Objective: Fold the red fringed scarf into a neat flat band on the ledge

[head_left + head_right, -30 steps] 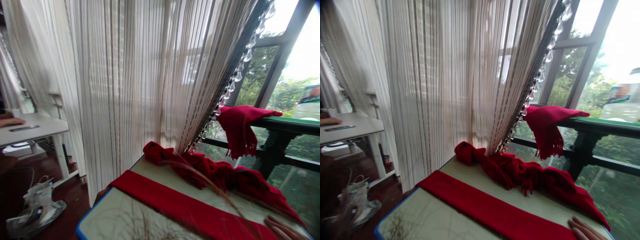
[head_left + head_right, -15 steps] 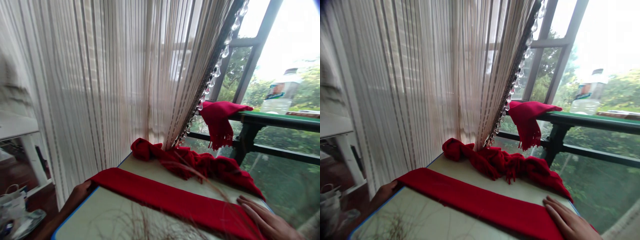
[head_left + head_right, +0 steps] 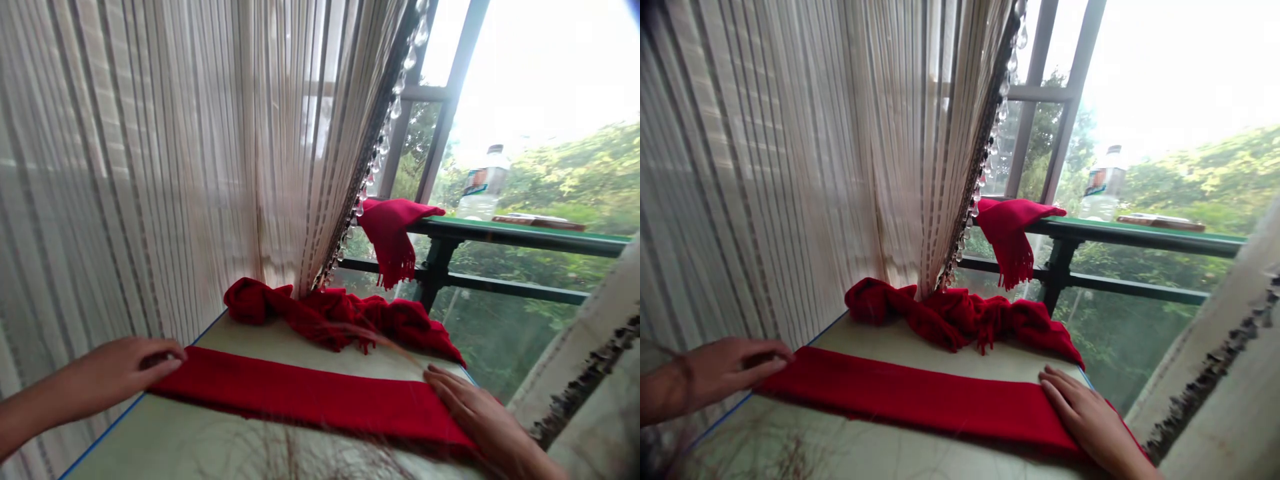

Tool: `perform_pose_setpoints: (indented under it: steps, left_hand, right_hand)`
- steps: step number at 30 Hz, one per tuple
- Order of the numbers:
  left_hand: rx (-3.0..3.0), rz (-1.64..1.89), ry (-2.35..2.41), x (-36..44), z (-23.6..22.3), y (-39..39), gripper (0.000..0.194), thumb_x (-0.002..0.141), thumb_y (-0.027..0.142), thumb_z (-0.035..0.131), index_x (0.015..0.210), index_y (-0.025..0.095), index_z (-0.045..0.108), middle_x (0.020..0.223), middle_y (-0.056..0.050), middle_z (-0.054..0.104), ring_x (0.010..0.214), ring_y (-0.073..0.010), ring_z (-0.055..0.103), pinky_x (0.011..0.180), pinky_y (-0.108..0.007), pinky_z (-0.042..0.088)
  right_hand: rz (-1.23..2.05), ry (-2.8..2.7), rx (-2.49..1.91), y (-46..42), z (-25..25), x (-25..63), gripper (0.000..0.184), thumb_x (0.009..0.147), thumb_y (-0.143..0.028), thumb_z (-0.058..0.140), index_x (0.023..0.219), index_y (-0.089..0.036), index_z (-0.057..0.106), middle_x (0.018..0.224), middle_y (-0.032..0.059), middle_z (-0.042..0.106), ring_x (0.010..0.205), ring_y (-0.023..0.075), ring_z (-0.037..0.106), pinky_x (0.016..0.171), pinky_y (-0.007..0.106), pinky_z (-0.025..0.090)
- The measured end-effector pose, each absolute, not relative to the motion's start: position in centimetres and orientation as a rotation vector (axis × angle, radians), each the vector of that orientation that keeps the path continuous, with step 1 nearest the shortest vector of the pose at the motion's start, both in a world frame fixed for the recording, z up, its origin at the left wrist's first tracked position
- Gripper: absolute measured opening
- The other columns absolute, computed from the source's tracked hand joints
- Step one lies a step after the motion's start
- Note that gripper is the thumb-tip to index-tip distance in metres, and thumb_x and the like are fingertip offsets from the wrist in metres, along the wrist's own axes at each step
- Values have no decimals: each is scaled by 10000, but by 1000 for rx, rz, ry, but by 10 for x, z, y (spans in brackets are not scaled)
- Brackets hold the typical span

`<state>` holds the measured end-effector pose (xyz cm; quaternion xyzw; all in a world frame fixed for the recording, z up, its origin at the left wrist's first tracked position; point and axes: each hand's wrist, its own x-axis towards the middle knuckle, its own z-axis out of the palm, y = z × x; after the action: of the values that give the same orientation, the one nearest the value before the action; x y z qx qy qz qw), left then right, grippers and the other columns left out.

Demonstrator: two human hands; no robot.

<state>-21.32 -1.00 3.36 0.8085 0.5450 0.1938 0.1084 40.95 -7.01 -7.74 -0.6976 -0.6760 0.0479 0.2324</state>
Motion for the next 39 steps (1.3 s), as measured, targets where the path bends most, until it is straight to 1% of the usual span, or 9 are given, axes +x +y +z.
perform_pose_setpoints:
  steps: [3,5,7,12,17,19,29,34,39]
  left_hand:
    - [2652,373,1106,-143,37,7,413,1027,506,488,1340,312,676,1413,-16,649,1322,-260,573,1132,-354,407]
    - [2752,282,931,-99,26,10,527,1031,558,469,1518,357,485,1601,-11,444,1510,-304,330,1256,-486,212]
    - [2752,232,875,-69,11,9,602,1049,584,397,1599,357,307,1666,-10,292,1554,-314,199,1269,-554,123]
    - [2703,121,924,-51,-12,9,641,1047,629,338,1608,335,239,1671,-21,228,1559,-321,153,1269,-583,78]
    - [2711,116,939,-52,-17,12,666,1027,663,362,1601,352,234,1672,-12,218,1560,-329,144,1263,-599,62]
    - [2712,124,948,-52,-21,15,673,1020,672,371,1601,370,219,1673,-6,210,1559,-337,144,1259,-611,62]
    - [2805,296,883,-44,-47,31,661,1007,644,454,1589,405,250,1655,-5,279,1540,-339,229,1265,-565,108]
    - [2810,298,875,-40,-45,31,663,998,654,465,1581,393,285,1643,-12,304,1530,-337,259,1265,-543,145]
    - [2777,232,939,-40,-44,30,671,994,677,446,1582,405,271,1650,5,276,1536,-348,237,1262,-578,130]
  right_hand:
    - [136,-1871,-1949,-75,-68,401,566,943,-641,320,1242,-392,731,1424,-17,648,1401,260,518,1227,418,368]
    - [135,-1867,-1974,-77,-61,395,571,945,-630,307,1244,-390,730,1418,-18,652,1392,264,530,1216,426,390]
    - [117,-1871,-1990,-79,-57,391,558,951,-616,306,1246,-397,726,1422,-19,649,1380,267,543,1200,430,414]
    - [72,-1932,-1983,-80,-50,386,534,983,-541,302,1242,-358,732,1427,1,652,1399,234,525,1202,385,389]
    - [-48,-1859,-2049,-85,-34,374,522,982,-508,351,1345,-293,659,1510,80,575,1446,303,464,1264,593,174]
    - [-81,-1855,-2036,-86,-27,367,529,992,-495,347,1397,-279,609,1571,79,503,1486,278,404,1273,580,125]
    - [156,-1878,-1964,-90,-27,358,563,1050,-495,266,1423,-221,587,1515,75,575,1430,222,485,1243,412,273]
    - [168,-1846,-1943,-93,-26,358,549,1050,-504,276,1377,-245,632,1485,73,606,1400,233,521,1220,421,323]
    - [107,-1883,-1908,-100,-9,341,552,1046,-481,307,1407,-179,596,1549,145,521,1471,299,424,1266,558,159]
